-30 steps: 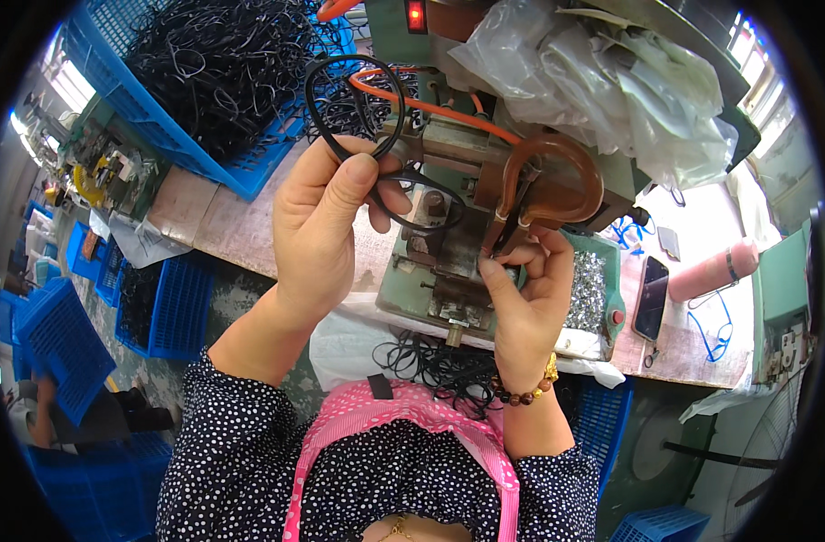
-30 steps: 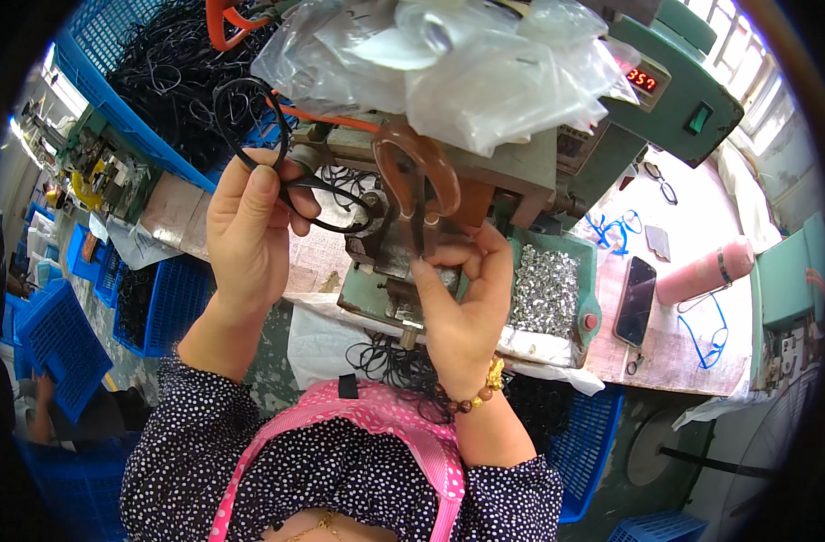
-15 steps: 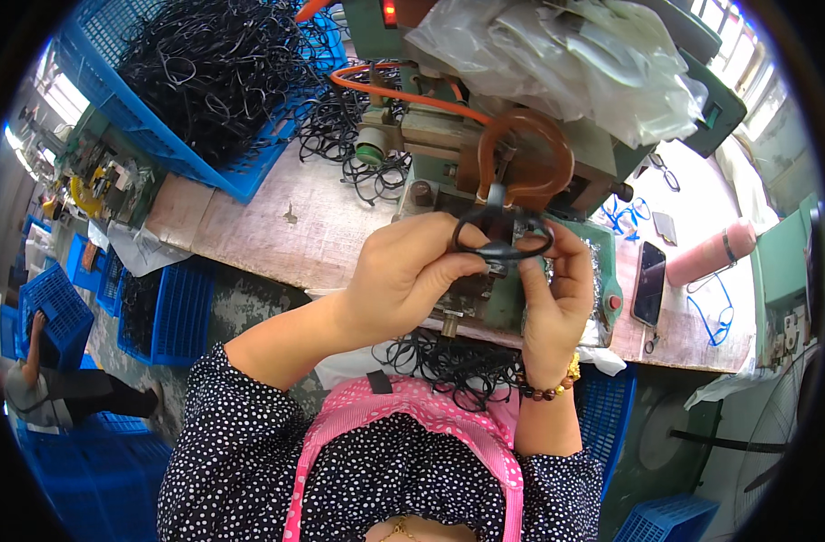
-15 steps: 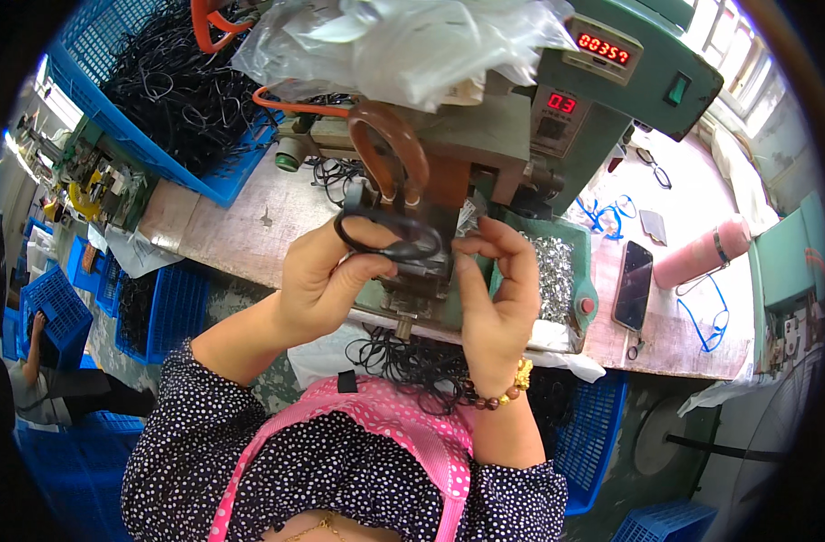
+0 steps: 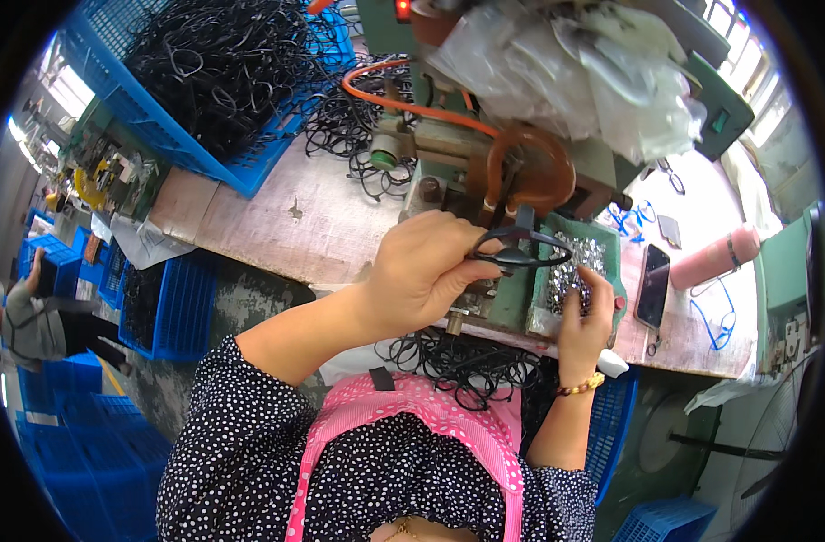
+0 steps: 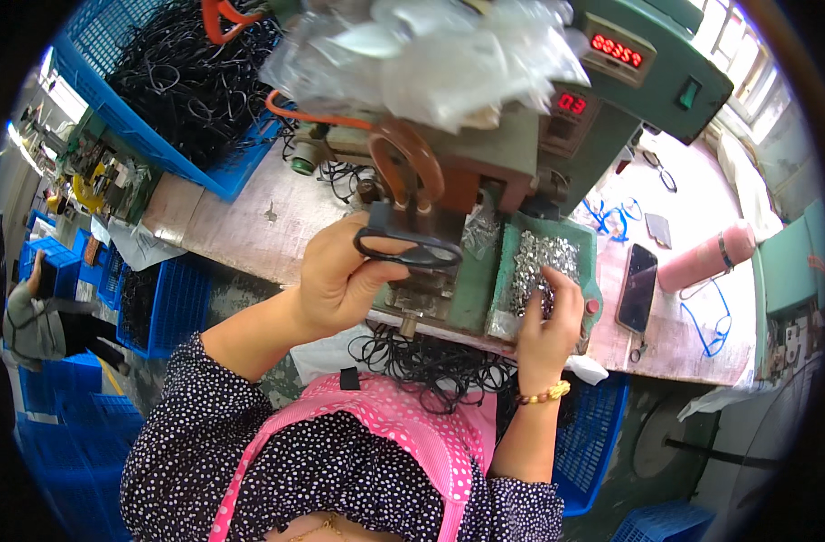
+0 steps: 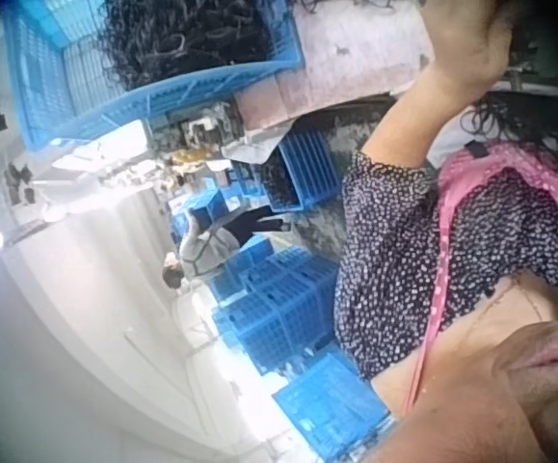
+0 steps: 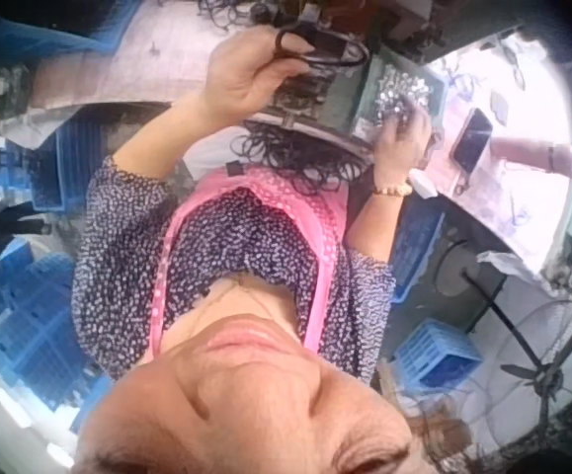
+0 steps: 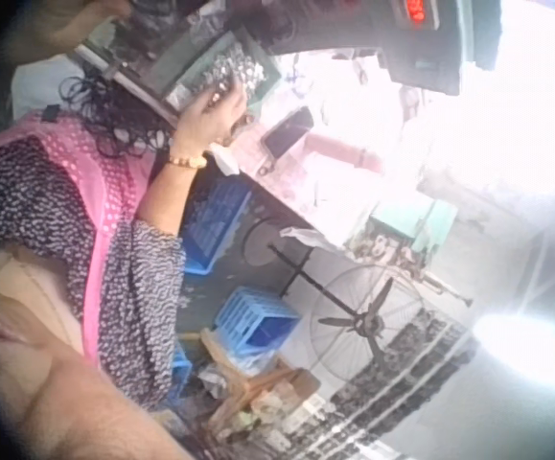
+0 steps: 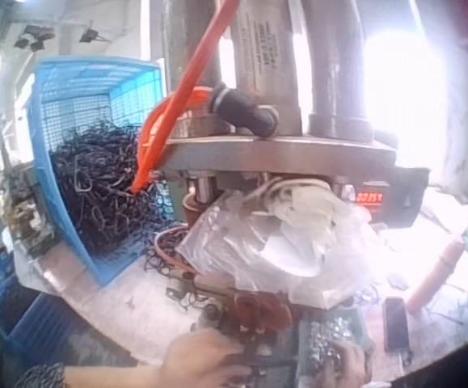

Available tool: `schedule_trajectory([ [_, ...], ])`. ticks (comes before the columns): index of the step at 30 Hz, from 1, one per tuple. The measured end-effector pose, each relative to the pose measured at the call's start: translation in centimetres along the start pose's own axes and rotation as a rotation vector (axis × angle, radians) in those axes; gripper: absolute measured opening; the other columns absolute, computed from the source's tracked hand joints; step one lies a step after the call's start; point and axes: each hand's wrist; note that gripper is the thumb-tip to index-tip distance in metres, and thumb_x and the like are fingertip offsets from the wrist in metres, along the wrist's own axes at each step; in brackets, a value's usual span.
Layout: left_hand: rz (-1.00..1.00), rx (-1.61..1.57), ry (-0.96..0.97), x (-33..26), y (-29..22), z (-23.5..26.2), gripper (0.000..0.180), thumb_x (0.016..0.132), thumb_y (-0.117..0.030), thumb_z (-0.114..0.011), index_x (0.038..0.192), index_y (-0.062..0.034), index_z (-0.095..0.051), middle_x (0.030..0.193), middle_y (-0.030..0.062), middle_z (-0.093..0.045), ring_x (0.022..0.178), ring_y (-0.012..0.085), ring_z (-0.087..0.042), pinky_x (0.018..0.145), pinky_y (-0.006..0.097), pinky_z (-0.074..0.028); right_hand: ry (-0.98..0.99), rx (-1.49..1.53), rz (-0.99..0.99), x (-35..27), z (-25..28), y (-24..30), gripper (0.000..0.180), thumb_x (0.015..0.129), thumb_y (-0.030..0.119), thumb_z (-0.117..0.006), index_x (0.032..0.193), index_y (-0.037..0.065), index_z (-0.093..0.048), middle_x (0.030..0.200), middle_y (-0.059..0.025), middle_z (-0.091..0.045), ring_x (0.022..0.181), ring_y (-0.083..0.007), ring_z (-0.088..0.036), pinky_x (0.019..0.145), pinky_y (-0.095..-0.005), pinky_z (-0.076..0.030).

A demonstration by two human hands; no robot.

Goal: The person repeatedly picks black cable loops from a pile, inserts each into a press machine, and adds small metal components from a tray before releasing the finished unit. The process is repeated continuously throughout the clip.

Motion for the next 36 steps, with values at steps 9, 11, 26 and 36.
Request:
schedule_trajectory([
  [9, -0.011, 0.077, -0.106, 0.3, -0.7, -0.4, 0.023, 0.081, -0.017, -0.075, 0.097, -0.0038, -0.064, 0.08, 0.0085, -0.062, 0.069, 0.0298, -0.059, 0.062, 0.04, -0.044, 0.115, -0.314, 0.235, 1.4, -1.1, 0.7, 0.009, 0.083, 0.007, -0.068, 0.089, 0.003, -0.062, 0.106, -0.0145, -0.064, 0.118, -0.0395, -0.052, 0.105, -0.0498, -0.036],
  [11, 0.017, 0.071, -0.115, -0.2, -0.9, -0.2, 0.022, 0.081, -0.014, -0.074, 0.098, -0.0038, -0.065, 0.084, 0.0103, -0.064, 0.074, 0.0312, -0.06, 0.065, 0.041, -0.046, 0.083, -0.302, 0.216, 1.4, -1.4, 0.3, 0.011, 0.084, 0.007, -0.068, 0.091, 0.002, -0.062, 0.108, -0.0154, -0.064, 0.118, -0.0392, -0.052, 0.106, -0.0497, -0.035],
  [26, 0.676, 0.82, 0.167, -10.0, 21.0, 4.9, 0.048, 0.088, -0.017, -0.066, 0.131, -0.0087, -0.045, 0.121, 0.0172, -0.061, 0.112, 0.0364, -0.058, 0.092, 0.046, -0.048, 0.011, -0.272, 0.223, 0.9, -1.5, 0.5, 0.006, 0.083, 0.006, -0.066, 0.089, 0.007, -0.064, 0.1, -0.0099, -0.067, 0.115, -0.0341, -0.055, 0.108, -0.0497, -0.033],
  [36, 0.517, 0.843, -0.099, -8.8, 19.4, 10.0, 0.018, 0.09, -0.018, -0.065, 0.105, -0.0105, -0.069, 0.097, 0.0091, -0.071, 0.094, 0.0304, -0.064, 0.076, 0.042, -0.051, 0.014, -0.373, 0.203, 1.6, -0.7, 1.1, 0.009, 0.079, 0.012, -0.069, 0.087, 0.009, -0.065, 0.105, -0.008, -0.065, 0.118, -0.0313, -0.054, 0.112, -0.054, -0.029],
])
Point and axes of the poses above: each hand's wrist, its own x-axis towards the middle knuckle, its own z-axis out of the back of the hand, y = z × x
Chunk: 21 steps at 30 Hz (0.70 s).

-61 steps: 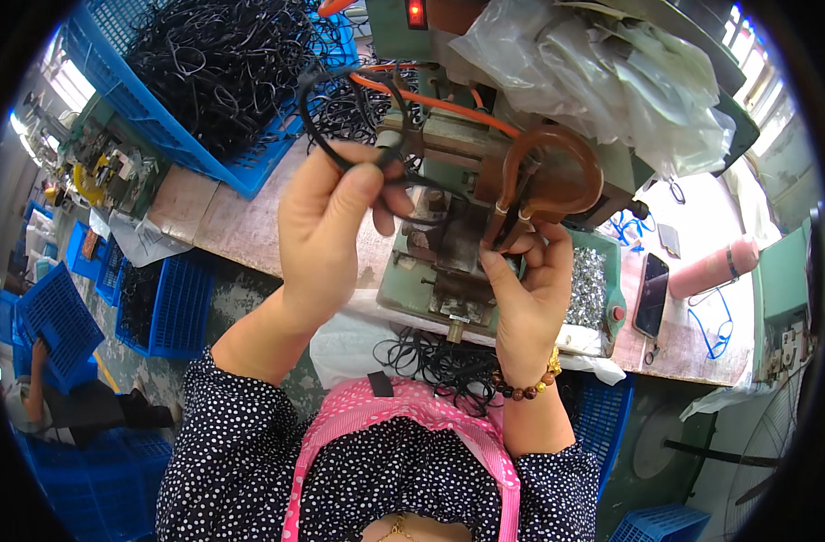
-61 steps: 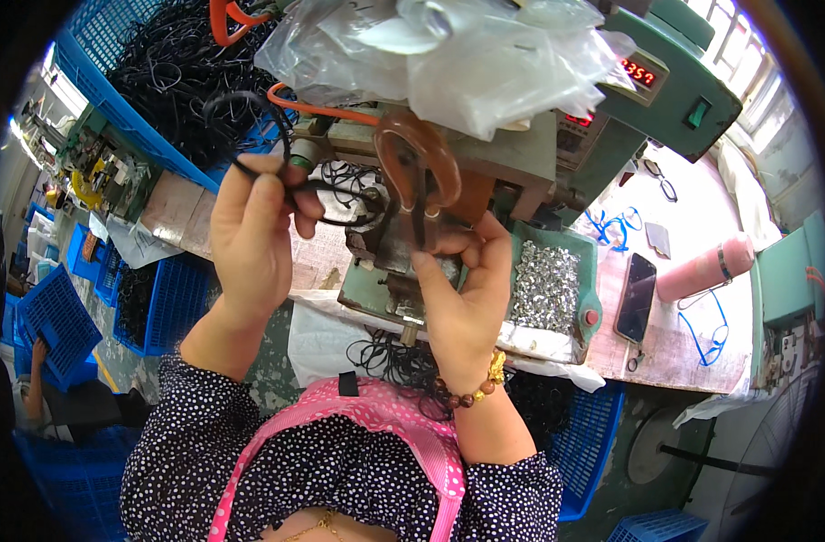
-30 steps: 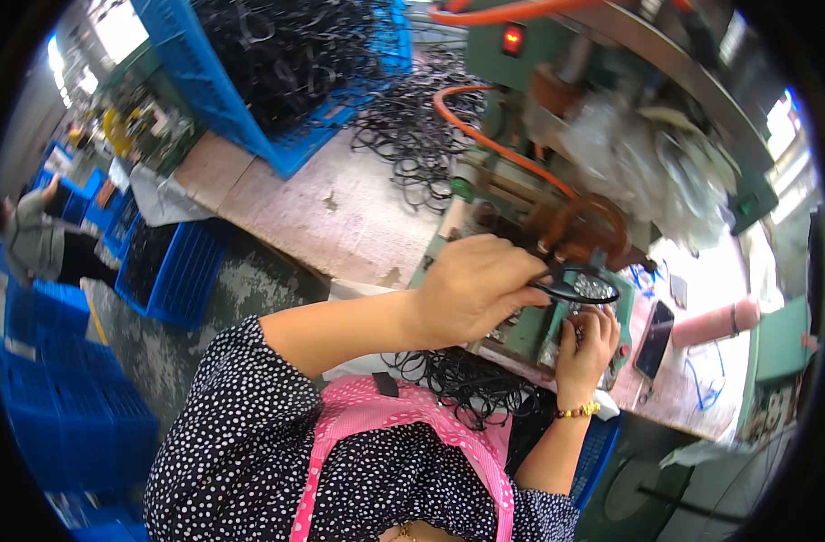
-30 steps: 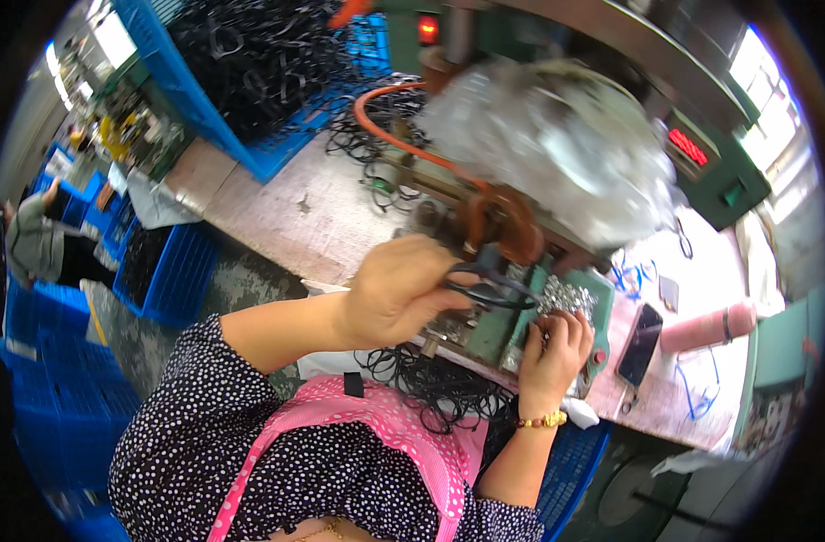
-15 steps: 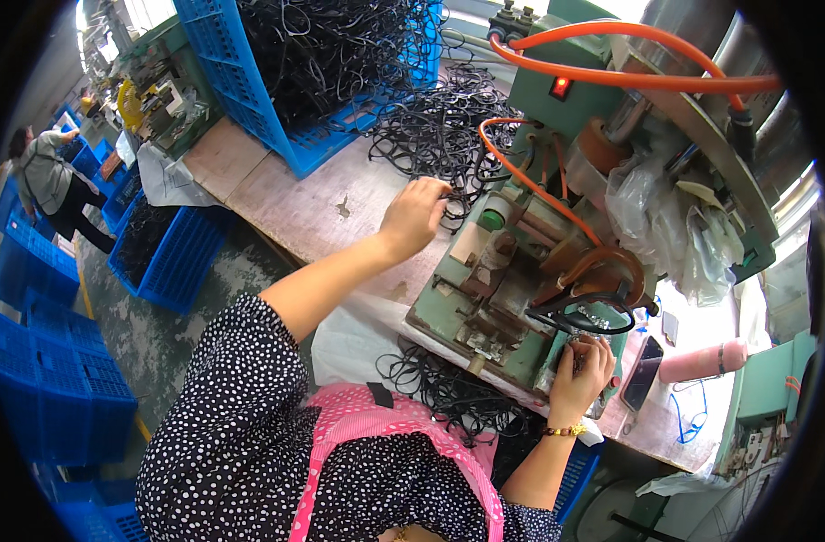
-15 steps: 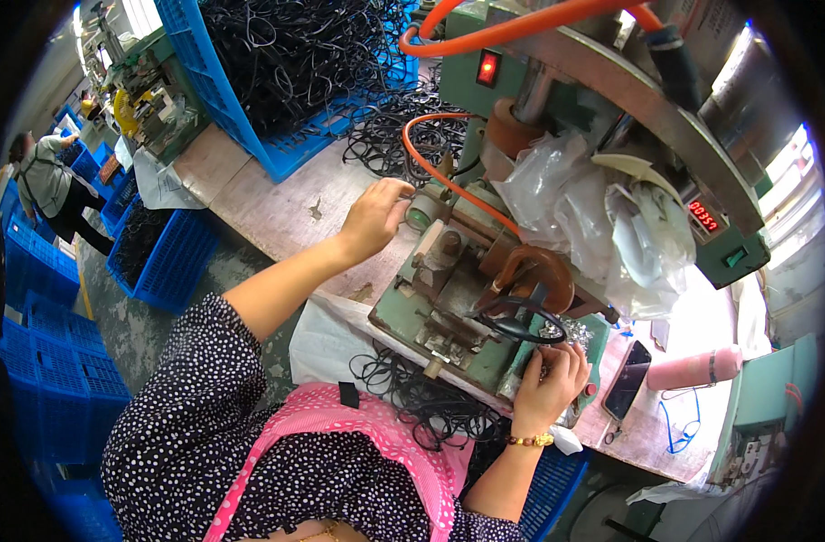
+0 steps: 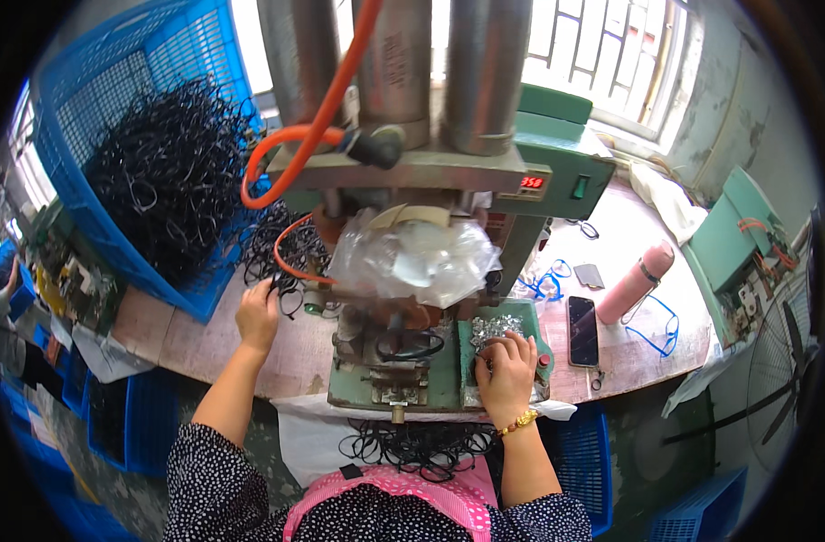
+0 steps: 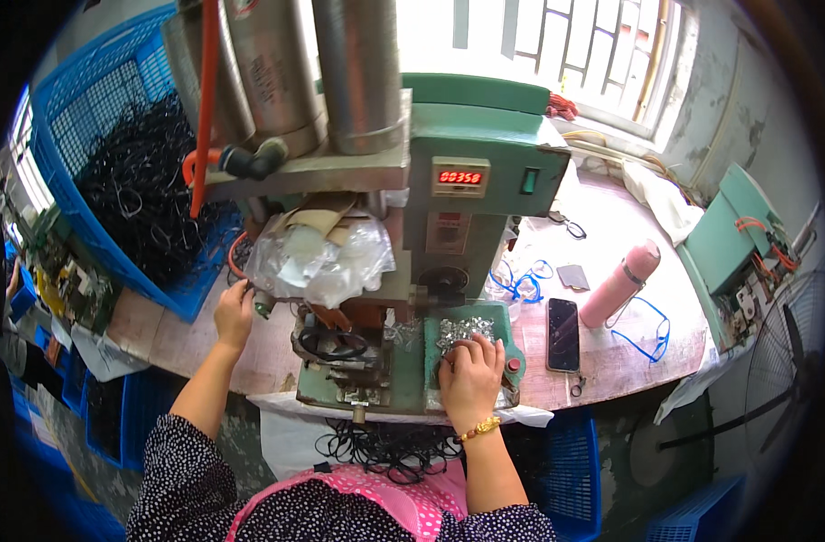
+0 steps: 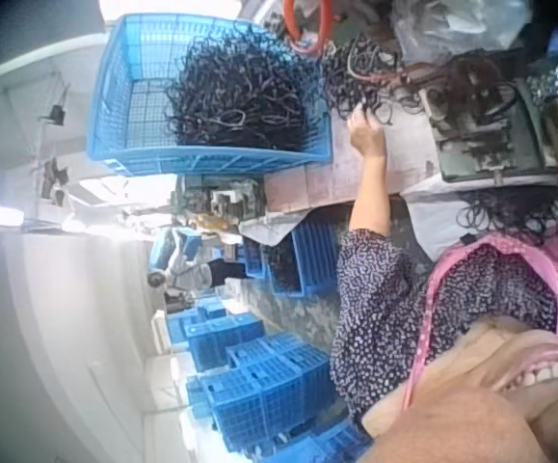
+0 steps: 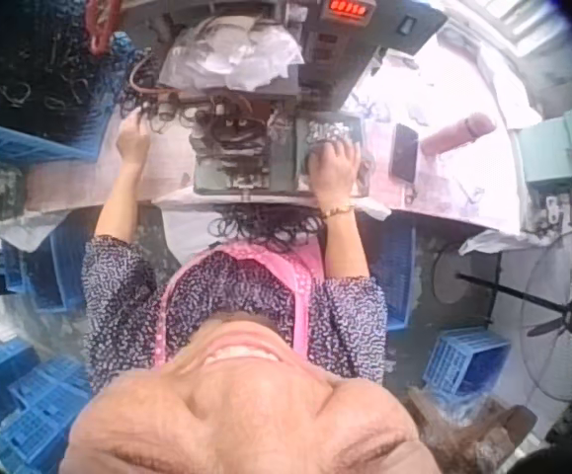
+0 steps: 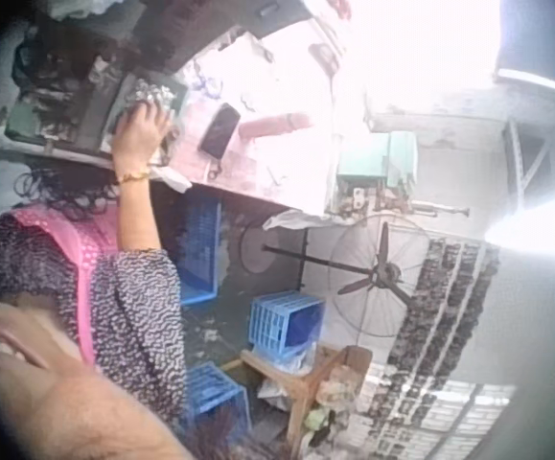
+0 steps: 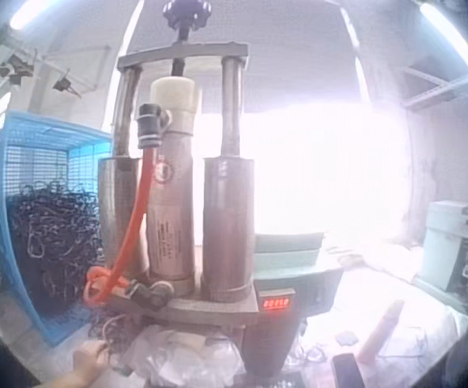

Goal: The person repeatedly picks black cable loops from a pile, inserts each into a press machine, and adds small metal components from a tray before releasing the finished unit. The process is repeated continuously throughout the clip.

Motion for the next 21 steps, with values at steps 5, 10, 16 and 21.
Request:
schedule_trajectory([
  [5, -0.26, 0.428, 0.259, -0.4, 1.3, 1.1, 0.013, 0.089, -0.018, -0.065, 0.1, -0.0105, -0.067, 0.093, 0.0099, -0.07, 0.091, 0.0306, -0.063, 0.073, 0.044, -0.05, -0.083, 0.066, -0.051, -0.1, -0.3, -0.1, 0.012, 0.084, 0.01, -0.065, 0.094, 0.006, -0.061, 0.1, -0.0087, -0.066, 0.106, -0.0314, -0.06, 0.112, -0.0513, -0.031],
  [10, 0.249, -0.053, 0.222, -0.7, 2.7, 0.3, 0.011, 0.09, -0.019, -0.063, 0.089, -0.0082, -0.065, 0.08, 0.0129, -0.068, 0.071, 0.0345, -0.062, 0.059, 0.043, -0.045, -0.194, 0.261, -0.096, -0.7, -0.4, -0.1, 0.01, 0.088, 0.0, -0.062, 0.098, 0.001, -0.058, 0.088, -0.0147, -0.063, 0.086, -0.0354, -0.061, 0.087, -0.0455, -0.047],
  [16, 0.646, -0.587, 0.263, -1.9, 4.0, 1.6, 0.026, 0.093, -0.025, -0.062, 0.076, -0.0045, -0.063, 0.066, 0.0012, -0.058, 0.062, 0.0121, -0.053, 0.054, 0.03, -0.038, -0.224, 0.504, -0.201, -1.5, -1.0, -0.8, 0.009, 0.093, -0.001, -0.06, 0.102, -0.001, -0.062, 0.093, -0.012, -0.063, 0.084, -0.0236, -0.062, 0.076, -0.0334, -0.051],
  [21, 0.671, -0.796, 0.191, -4.3, -0.3, 5.3, 0.022, 0.095, -0.021, -0.063, 0.103, -0.0041, -0.073, 0.073, -0.0051, -0.057, 0.072, 0.0055, -0.048, 0.064, 0.023, -0.035, -0.181, 0.688, -0.29, -1.8, -1.3, -0.8, 0.011, 0.095, 0.0, -0.059, 0.105, -0.001, -0.063, 0.096, -0.007, -0.064, 0.084, -0.0149, -0.061, 0.076, -0.0284, -0.051],
])
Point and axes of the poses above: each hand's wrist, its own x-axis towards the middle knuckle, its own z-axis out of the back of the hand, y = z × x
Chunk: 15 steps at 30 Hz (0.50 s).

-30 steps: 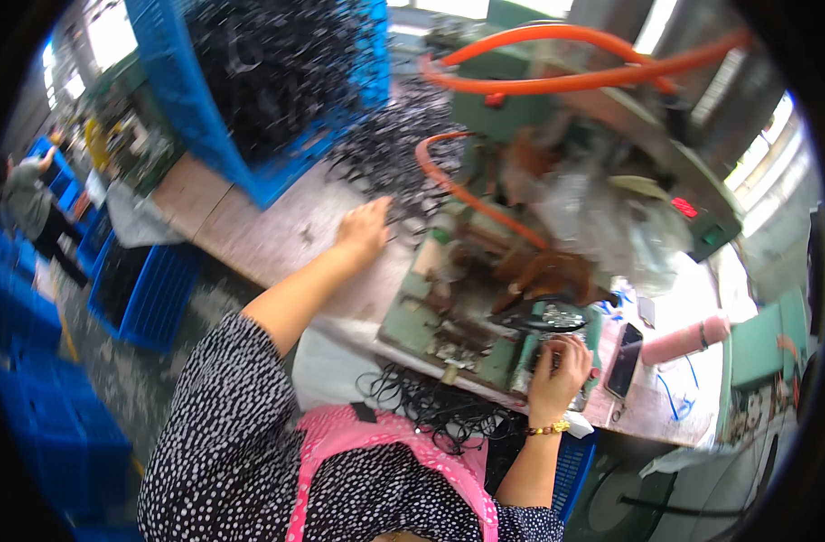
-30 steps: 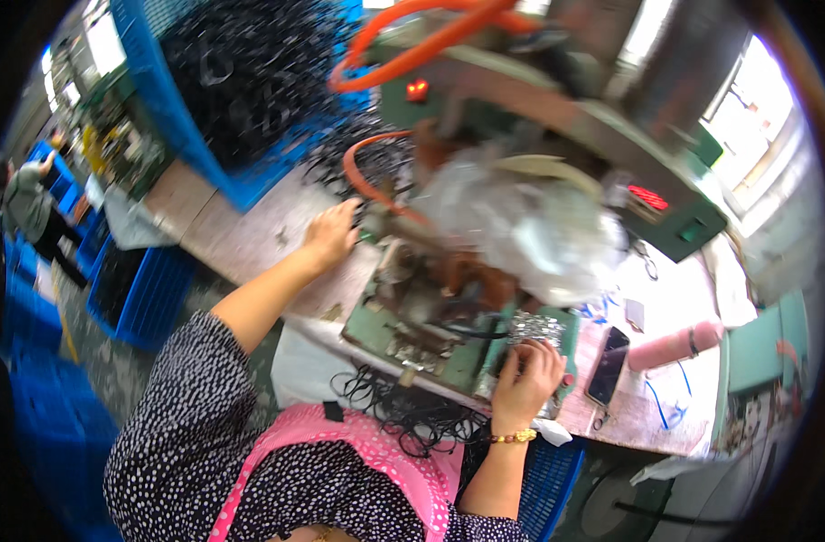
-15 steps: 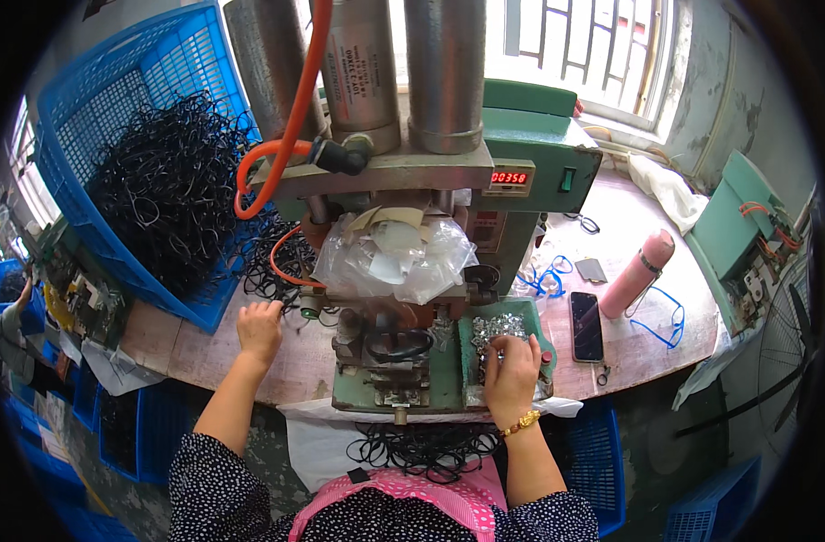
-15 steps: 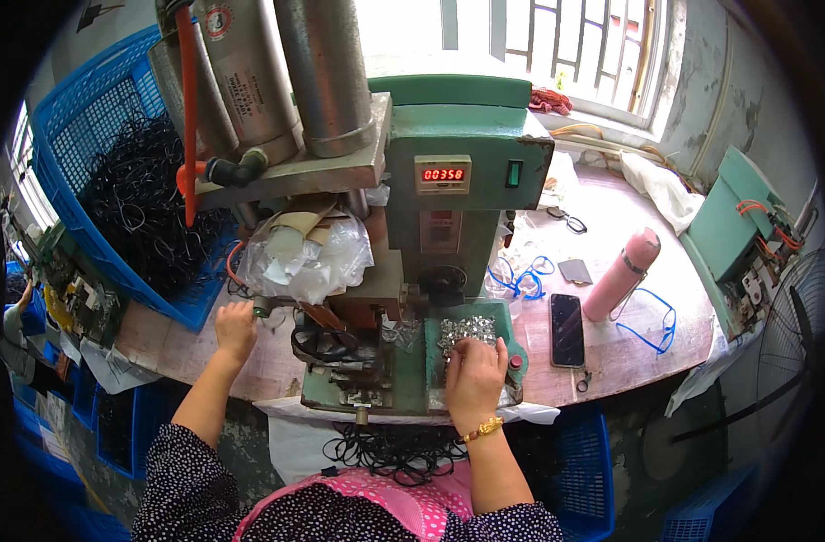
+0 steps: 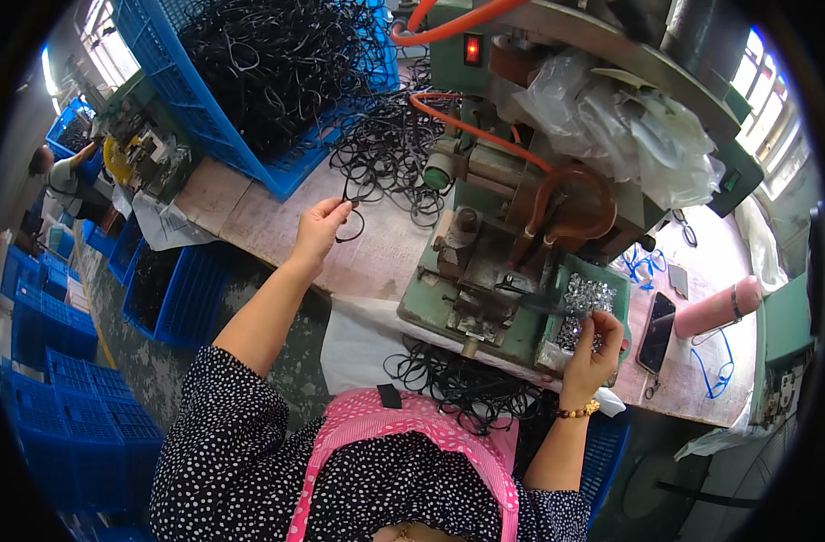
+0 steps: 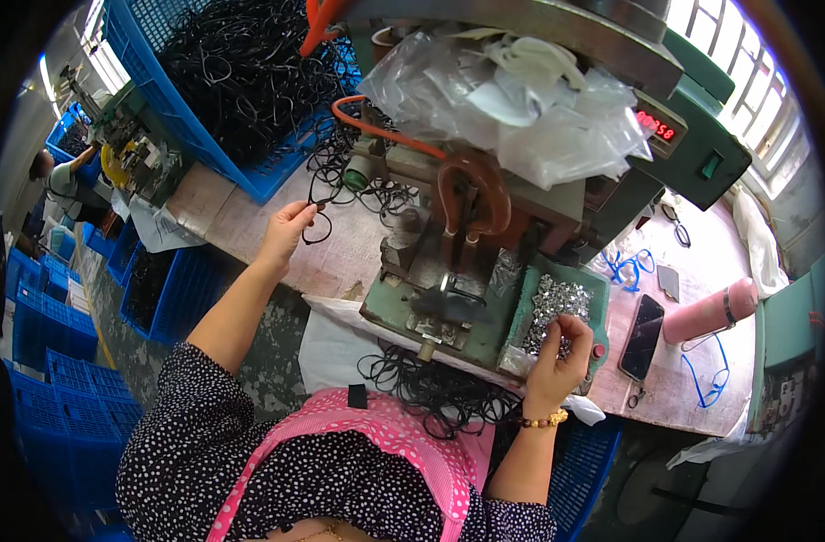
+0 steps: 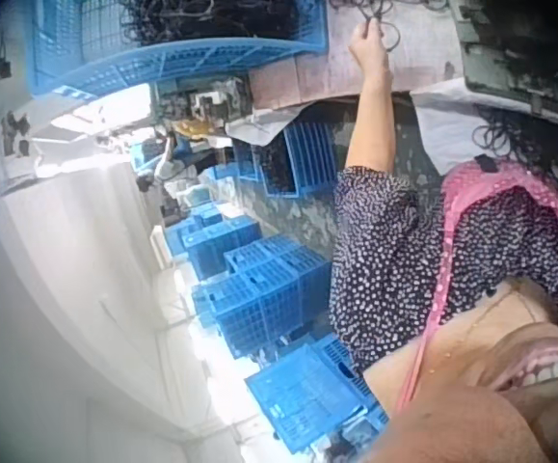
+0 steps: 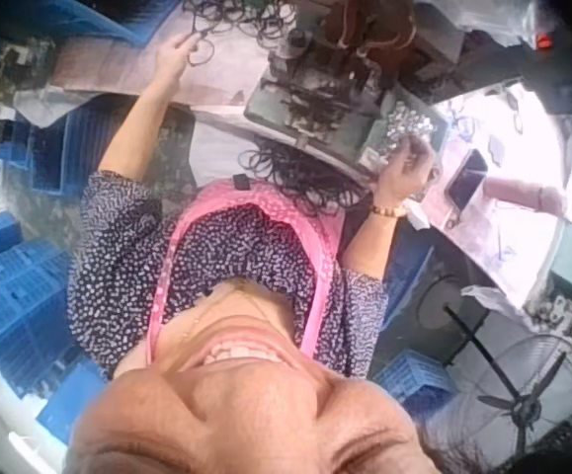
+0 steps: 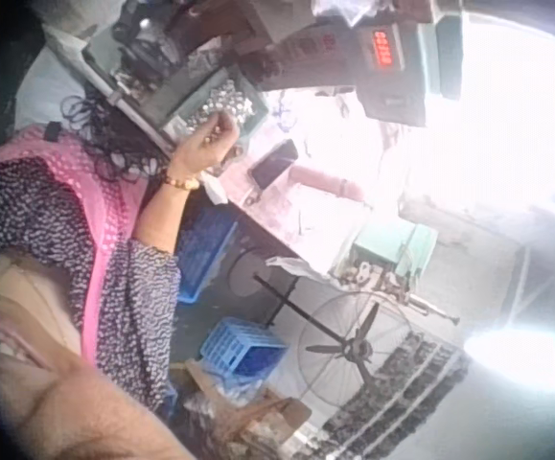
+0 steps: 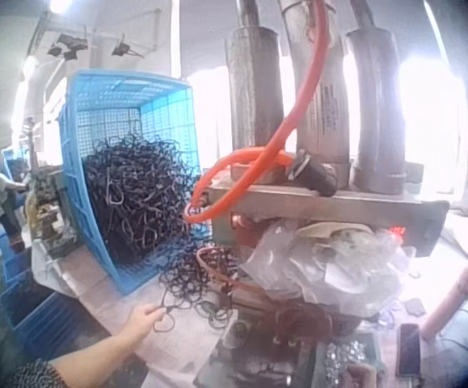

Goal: The person repeatedly picks black cable loops from a pile, inserts each into a press machine, and adds small metal components from a tray before releasing the finished unit. The process is repeated continuously throughout the clip.

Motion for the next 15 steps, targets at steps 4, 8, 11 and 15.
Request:
schedule_trajectory([
  [4, 0.065, -0.065, 0.103, -4.6, -3.9, -1.0, 0.022, 0.097, -0.021, -0.061, 0.109, -0.0046, -0.072, 0.073, -0.0046, -0.056, 0.067, 0.0032, -0.045, 0.06, 0.019, -0.033, 0.03, -0.059, 0.073, 0.0, 0.3, -0.1, 0.015, 0.097, -0.003, -0.055, 0.107, -0.003, -0.065, 0.096, -0.0085, -0.065, 0.085, -0.0159, -0.065, 0.077, -0.0272, -0.052],
  [8, 0.01, -0.143, 0.163, -7.2, -6.6, -2.6, 0.025, 0.099, -0.022, -0.06, 0.11, -0.0023, -0.07, 0.074, -0.0034, -0.057, 0.066, 0.0034, -0.044, 0.061, 0.019, -0.034, 0.034, 0.018, -0.011, 0.3, 0.2, -0.1, 0.017, 0.096, -0.003, -0.058, 0.111, -0.003, -0.066, 0.104, -0.0095, -0.069, 0.093, -0.0151, -0.067, 0.086, -0.0267, -0.051],
  [11, -0.041, -0.185, 0.196, -8.5, -8.4, -3.3, 0.026, 0.101, -0.021, -0.058, 0.114, -0.0012, -0.067, 0.077, -0.0024, -0.057, 0.068, 0.0042, -0.046, 0.063, 0.019, -0.035, 0.057, 0.205, -0.082, 0.4, 0.0, 1.0, 0.013, 0.095, -0.004, -0.058, 0.106, -0.001, -0.064, 0.103, -0.0073, -0.069, 0.095, -0.0137, -0.066, 0.087, -0.0255, -0.05],
  [15, -0.169, -0.287, 0.204, -9.9, -10.8, -4.3, 0.025, 0.102, -0.019, -0.055, 0.117, -0.0006, -0.065, 0.076, -0.0022, -0.057, 0.069, 0.0055, -0.046, 0.064, 0.019, -0.036, 0.096, 0.346, -0.122, 0.9, -0.5, 4.2, 0.011, 0.093, -0.006, -0.058, 0.101, 0.0, -0.062, 0.102, -0.0048, -0.066, 0.098, -0.0121, -0.062, 0.087, -0.0242, -0.048],
])
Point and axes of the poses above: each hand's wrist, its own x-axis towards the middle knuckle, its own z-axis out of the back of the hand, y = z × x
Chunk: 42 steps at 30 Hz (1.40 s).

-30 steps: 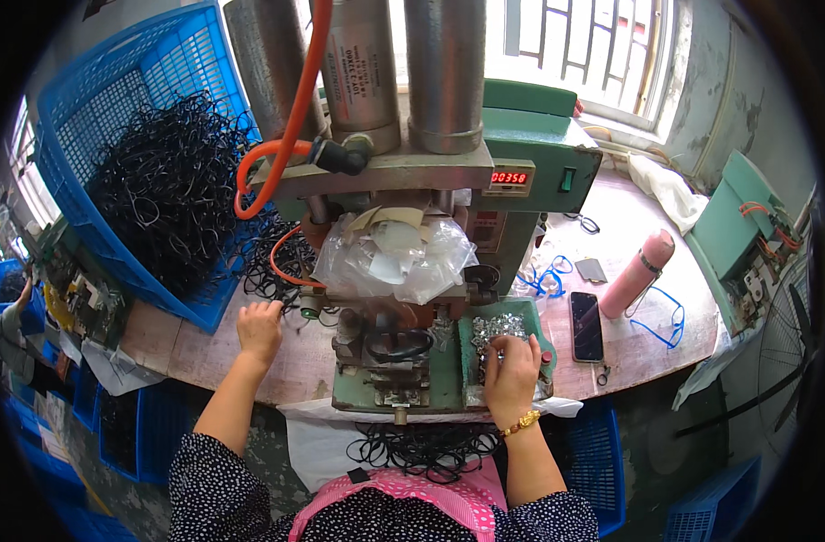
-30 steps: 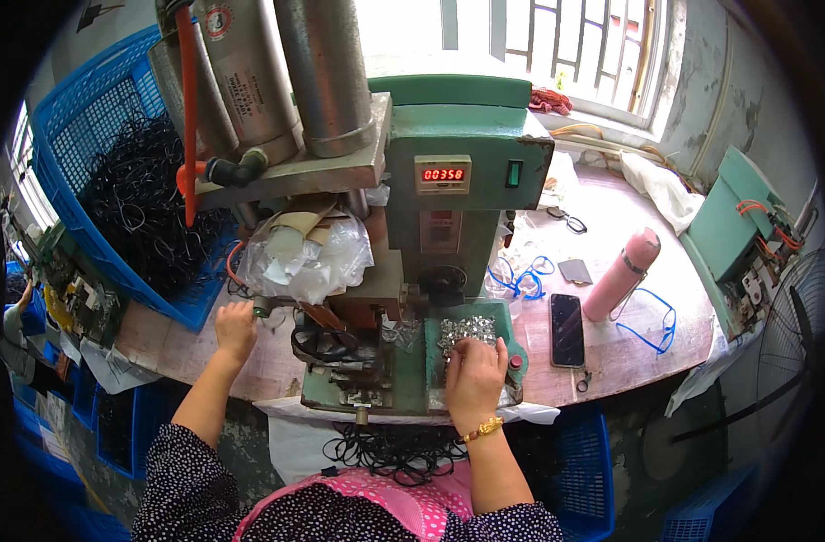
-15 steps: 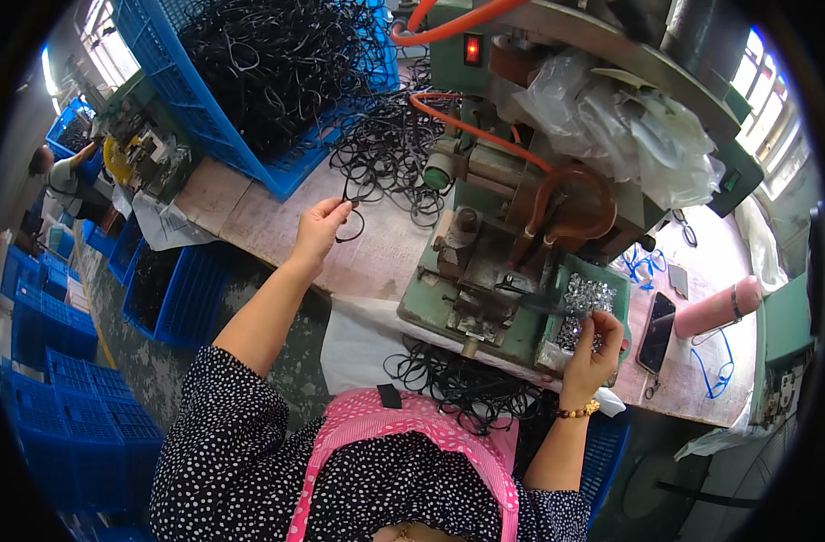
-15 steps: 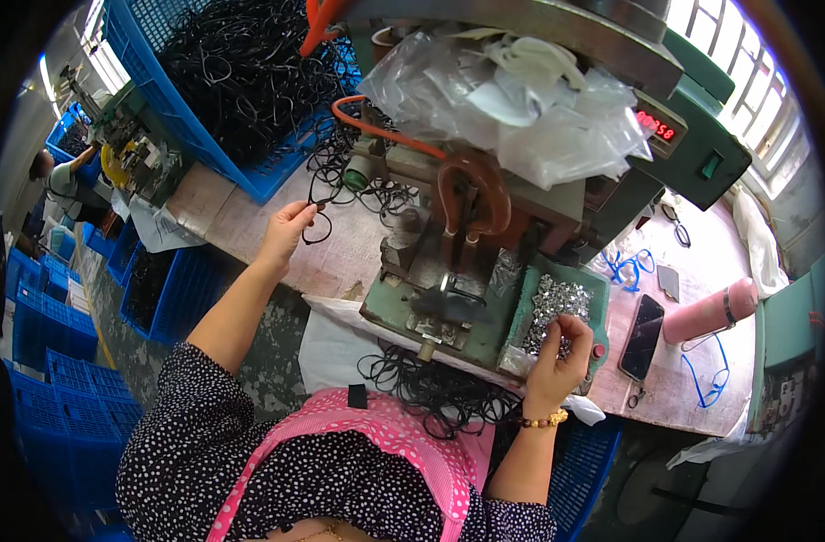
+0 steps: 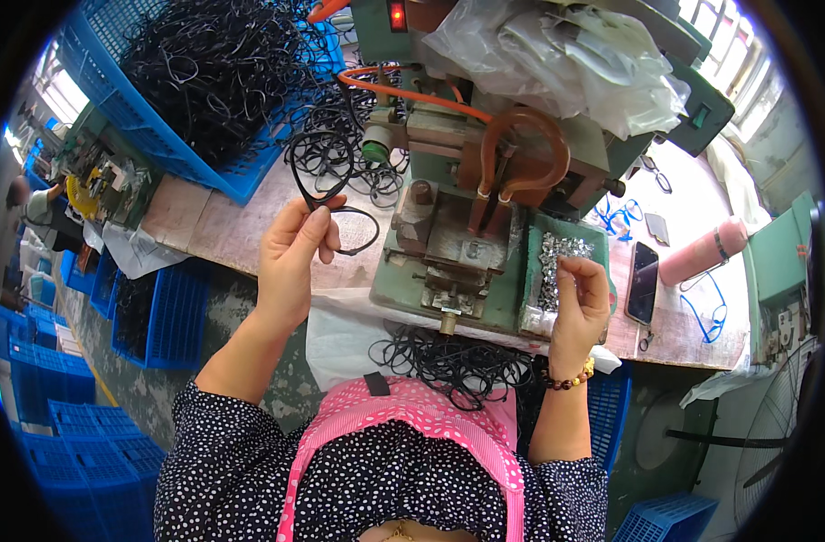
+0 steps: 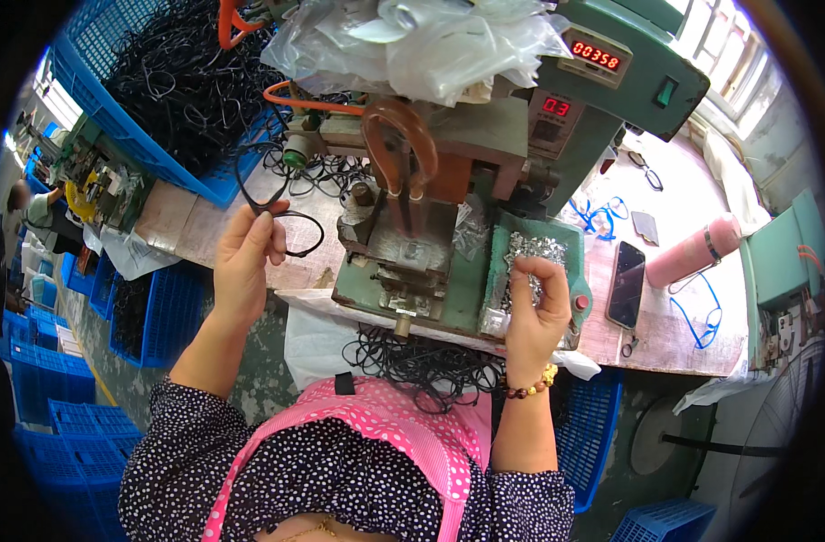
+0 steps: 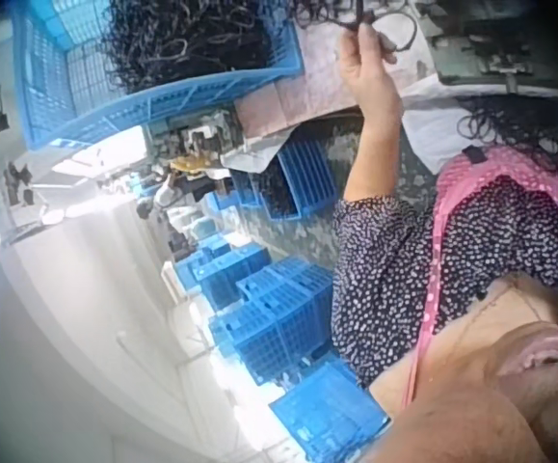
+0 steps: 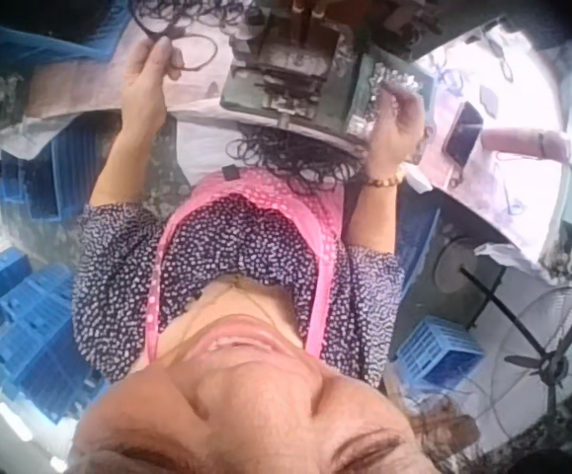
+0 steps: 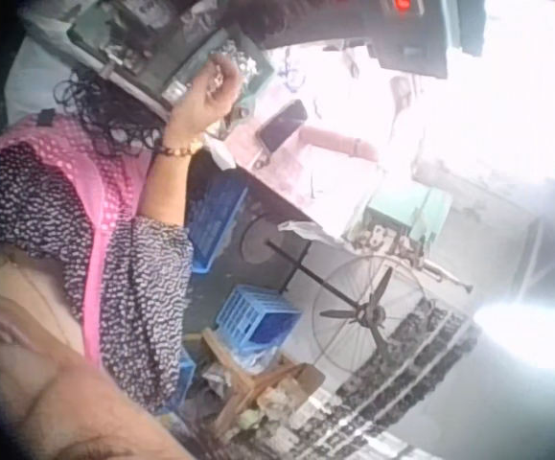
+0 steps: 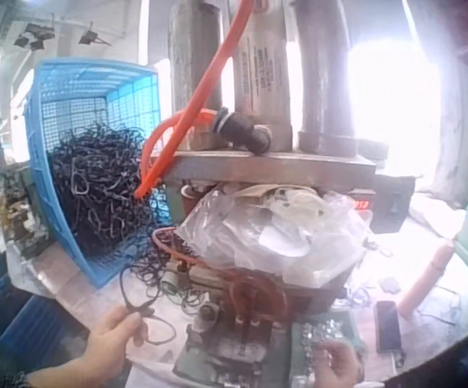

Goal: The person repeatedly picks black cable loops from a pile, inserts each into a press machine, and adds small metal components from a tray before releasing the finished unit. The process is repeated continuously throughout the clip.

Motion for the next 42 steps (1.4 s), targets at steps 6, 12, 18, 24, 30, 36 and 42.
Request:
schedule_trajectory([
  [6, -0.3, -0.147, 0.129, -0.3, -2.8, -3.4, 0.025, 0.106, -0.017, -0.049, 0.122, -0.0001, -0.055, 0.093, 0.0048, -0.061, 0.072, 0.0085, -0.053, 0.062, 0.023, -0.042, 0.099, 0.01, 0.065, 0.1, -4.4, 3.3, 0.012, 0.09, -0.006, -0.06, 0.1, 0.0, -0.062, 0.104, -0.0089, -0.064, 0.109, -0.0203, -0.059, 0.099, -0.0316, -0.042],
  [12, -0.338, -0.168, 0.148, 1.2, -3.8, -5.8, 0.024, 0.105, -0.017, -0.05, 0.119, 0.0015, -0.055, 0.097, 0.0071, -0.066, 0.075, 0.0099, -0.059, 0.065, 0.023, -0.049, 0.128, 0.007, 0.144, -0.1, -8.2, 3.4, 0.013, 0.088, -0.002, -0.063, 0.101, 0.002, -0.063, 0.109, -0.0114, -0.064, 0.115, -0.0271, -0.059, 0.104, -0.0373, -0.041],
  [18, -0.424, -0.159, 0.123, 2.6, -2.8, -6.4, 0.022, 0.103, -0.013, -0.054, 0.12, 0.0018, -0.057, 0.111, 0.0101, -0.066, 0.085, 0.0125, -0.065, 0.068, 0.024, -0.053, 0.181, 0.161, 0.022, -0.8, -8.7, 3.5, 0.03, 0.093, -0.006, -0.06, 0.12, -0.002, -0.048, 0.109, -0.0109, -0.063, 0.104, -0.0186, -0.064, 0.098, -0.0303, -0.047],
  [24, -0.442, -0.192, 0.111, 2.7, -2.3, -6.5, 0.021, 0.103, -0.012, -0.055, 0.119, 0.0014, -0.057, 0.112, 0.0095, -0.066, 0.084, 0.0122, -0.065, 0.068, 0.024, -0.053, 0.158, 0.271, -0.049, -1.0, -9.6, 4.3, 0.04, 0.093, -0.005, -0.059, 0.129, -0.005, -0.042, 0.107, -0.012, -0.066, 0.106, -0.0186, -0.064, 0.099, -0.0322, -0.048],
  [30, -0.397, -0.099, 0.142, 1.0, -3.3, -6.2, 0.019, 0.102, -0.008, -0.053, 0.117, 0.0025, -0.057, 0.103, 0.0093, -0.067, 0.083, 0.0108, -0.064, 0.068, 0.023, -0.052, 0.185, 0.093, 0.035, -1.1, -9.0, 5.4, 0.05, 0.092, -0.003, -0.059, 0.137, -0.006, -0.039, 0.111, -0.0152, -0.068, 0.116, -0.02, -0.06, 0.102, -0.0315, -0.043],
  [36, -0.549, 0.305, 0.368, -0.5, -2.7, -7.3, 0.016, 0.09, -0.001, -0.063, 0.106, 0.0011, -0.064, 0.086, 0.0123, -0.064, 0.071, 0.0248, -0.063, 0.065, 0.033, -0.049, 0.198, -0.027, 0.058, -0.8, -6.1, 5.6, 0.043, 0.092, -0.003, -0.058, 0.133, -0.005, -0.047, 0.122, -0.0167, -0.064, 0.117, -0.0213, -0.059, 0.104, -0.0333, -0.042],
  [42, -0.388, 0.261, 0.375, 0.7, -1.5, -9.0, 0.014, 0.086, -0.006, -0.069, 0.098, 0.0008, -0.066, 0.078, 0.0135, -0.061, 0.072, 0.0308, -0.061, 0.063, 0.036, -0.047, 0.06, 0.05, -0.021, -0.5, -4.0, 5.9, 0.033, 0.093, -0.005, -0.054, 0.126, -0.005, -0.053, 0.118, -0.0149, -0.065, 0.114, -0.0199, -0.06, 0.103, -0.0319, -0.042],
])
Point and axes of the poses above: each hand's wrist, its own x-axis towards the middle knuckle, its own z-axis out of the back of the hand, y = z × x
